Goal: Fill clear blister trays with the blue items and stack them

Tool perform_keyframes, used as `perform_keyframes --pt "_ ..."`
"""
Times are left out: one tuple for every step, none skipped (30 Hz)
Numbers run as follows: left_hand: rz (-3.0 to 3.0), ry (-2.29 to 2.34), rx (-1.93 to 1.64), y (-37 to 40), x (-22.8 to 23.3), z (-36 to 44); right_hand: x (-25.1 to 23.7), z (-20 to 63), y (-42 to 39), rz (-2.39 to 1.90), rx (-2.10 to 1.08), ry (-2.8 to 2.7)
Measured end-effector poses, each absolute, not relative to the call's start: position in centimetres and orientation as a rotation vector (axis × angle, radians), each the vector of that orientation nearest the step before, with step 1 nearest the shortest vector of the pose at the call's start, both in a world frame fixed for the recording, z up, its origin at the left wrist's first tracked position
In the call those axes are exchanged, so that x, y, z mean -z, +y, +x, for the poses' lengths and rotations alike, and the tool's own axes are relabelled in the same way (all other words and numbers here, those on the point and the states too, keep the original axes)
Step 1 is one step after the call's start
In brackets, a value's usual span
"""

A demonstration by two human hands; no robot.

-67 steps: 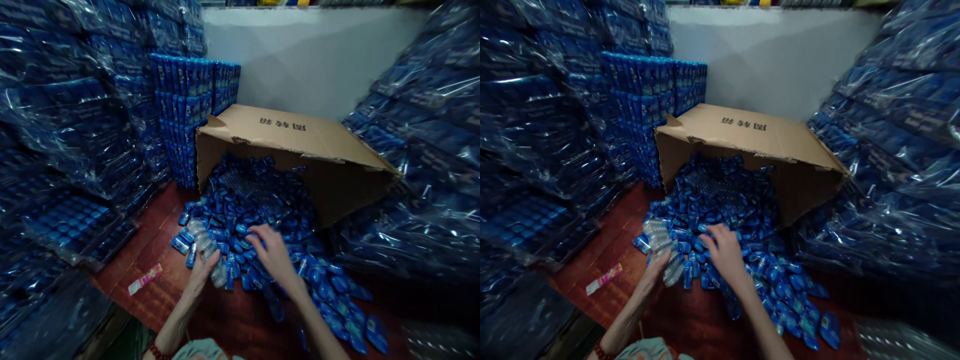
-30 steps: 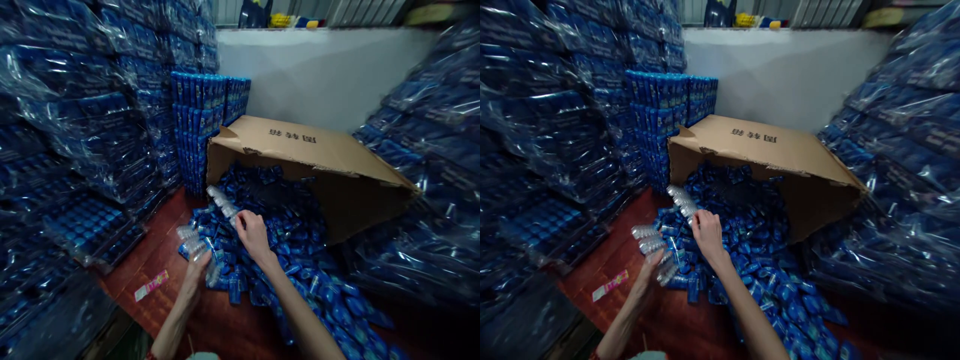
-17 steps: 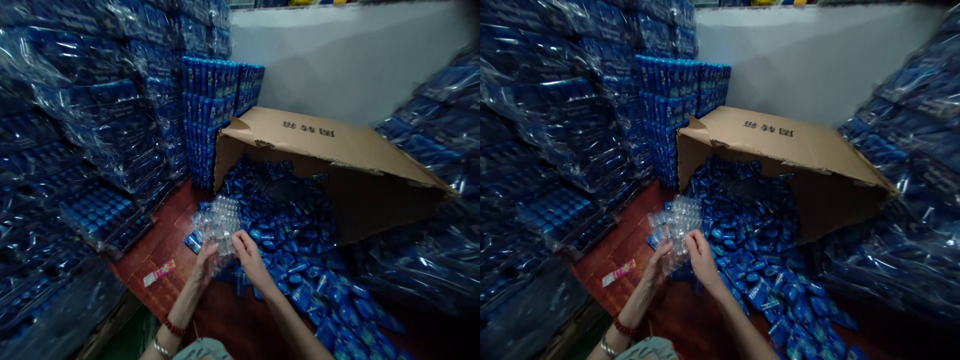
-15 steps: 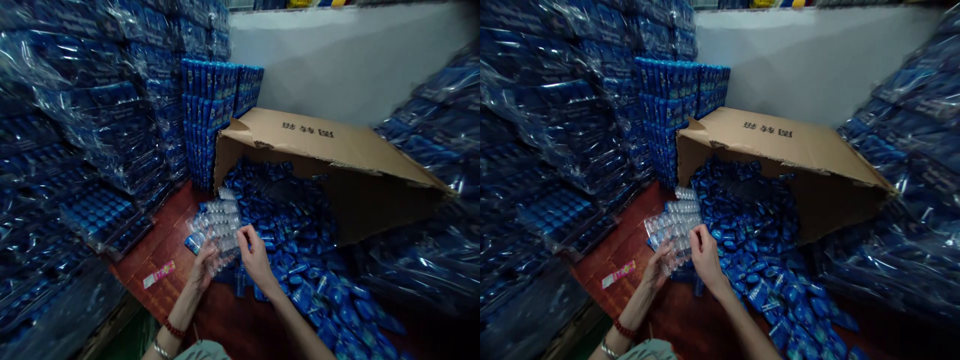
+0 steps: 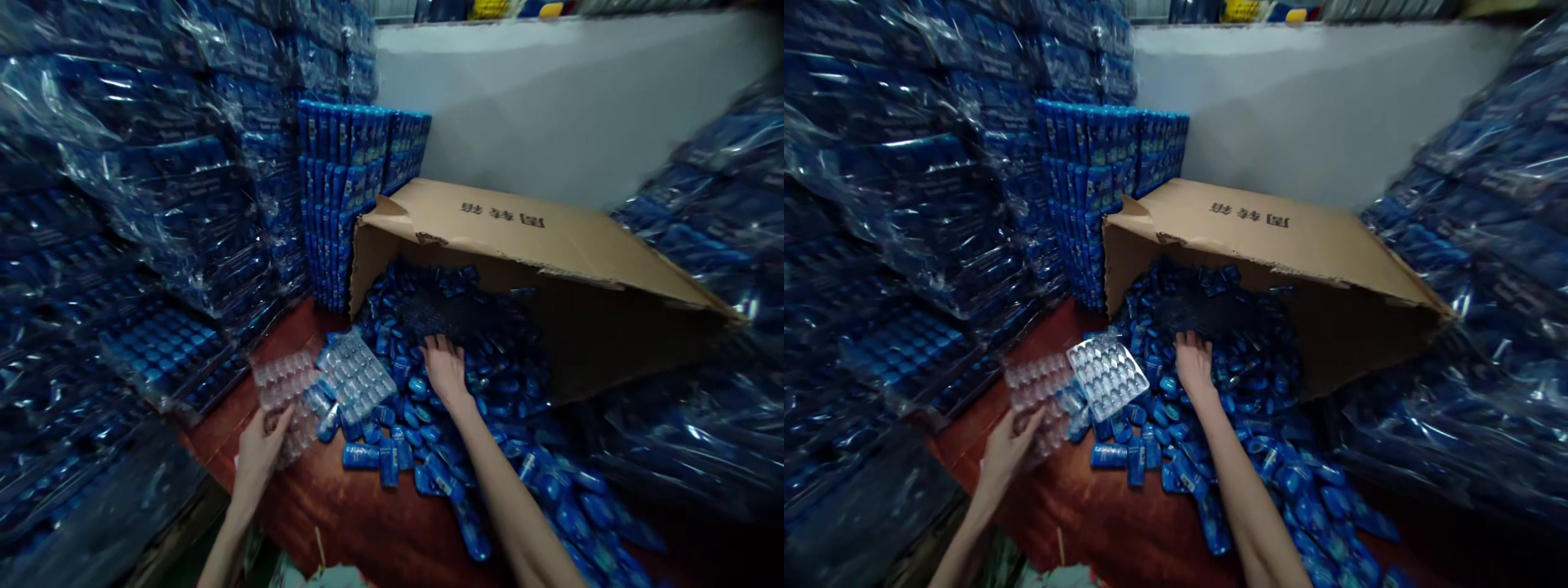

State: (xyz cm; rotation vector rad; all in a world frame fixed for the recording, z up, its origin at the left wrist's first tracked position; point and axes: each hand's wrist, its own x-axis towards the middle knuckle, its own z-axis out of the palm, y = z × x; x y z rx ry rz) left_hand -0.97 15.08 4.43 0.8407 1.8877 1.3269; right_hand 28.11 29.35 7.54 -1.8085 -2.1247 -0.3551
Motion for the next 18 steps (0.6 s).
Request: perform_keyframes --pt "0.85 1.913 -1.311 14.8 -4.9 -2.0 -7.2 28.2 28.8 -1.783 0.333 -2.11" --pt "0.835 1.9 -1.295 14.5 -5.5 -2.8 -7.0 28.0 28.0 -1.737 0.302 -2.068" --pt "0.801 1.861 -1.292 14.2 -6.2 -3.3 -6.9 27.4 26.9 -1.664 0.25 -2.009" --pt "0.759 1.809 -1.307 13.9 -6.9 -3.4 -7.0 26.6 25.5 -1.565 0.166 -1.942" --pt "0.719 1.759 -1.344 13.7 -7.7 -3.1 -7.3 25.5 23.9 -1.445 0.056 -1.877" --pt "0.695 1.718 -1.392 13.5 -8.4 -2.5 -7.8 24.3 22.2 -1.316 -0.083 -1.826" --pt "0.693 1.683 -1.443 13.4 -9.0 -1.7 -8.3 22.9 20.4 -1.189 -0.247 -1.798" --pt "0.71 1.653 -1.489 13.4 -9.5 -0.6 -9.0 21.4 18.7 -1.075 -0.416 -1.793" --pt "0.745 1.625 -1.514 13.3 -9.9 0.6 -9.7 20.0 17.1 -0.977 -0.581 -1.82" --pt "0.788 1.591 -1.51 13.3 -10.1 1.9 -10.2 18.8 15.9 -0.915 -0.741 -1.857" --pt "0.833 1.551 -1.493 13.2 -10.1 3.3 -10.7 17.7 15.0 -0.89 -0.873 -1.862" --pt "0.878 1.499 -1.464 13.0 -10.1 4.5 -11.1 17.0 14.5 -0.898 -0.973 -1.845" --pt "0.923 1.432 -1.427 12.9 -10.0 5.6 -11.2 16.6 14.4 -0.937 -1.034 -1.803" --pt "0.966 1.356 -1.386 12.7 -9.8 6.5 -11.3 16.5 14.6 -0.987 -1.063 -1.751" --pt "1.002 1.279 -1.349 12.6 -9.7 7.1 -11.3 16.7 14.9 -1.032 -1.078 -1.703" --pt "1.027 1.212 -1.316 12.5 -9.6 7.4 -11.2 17.2 15.4 -1.057 -1.101 -1.666" --pt "1.047 1.157 -1.279 12.5 -9.6 7.6 -11.1 17.8 15.8 -1.057 -1.146 -1.635" --pt "1.062 1.115 -1.228 12.5 -9.7 7.5 -11.1 18.5 16.3 -1.042 -1.214 -1.601"
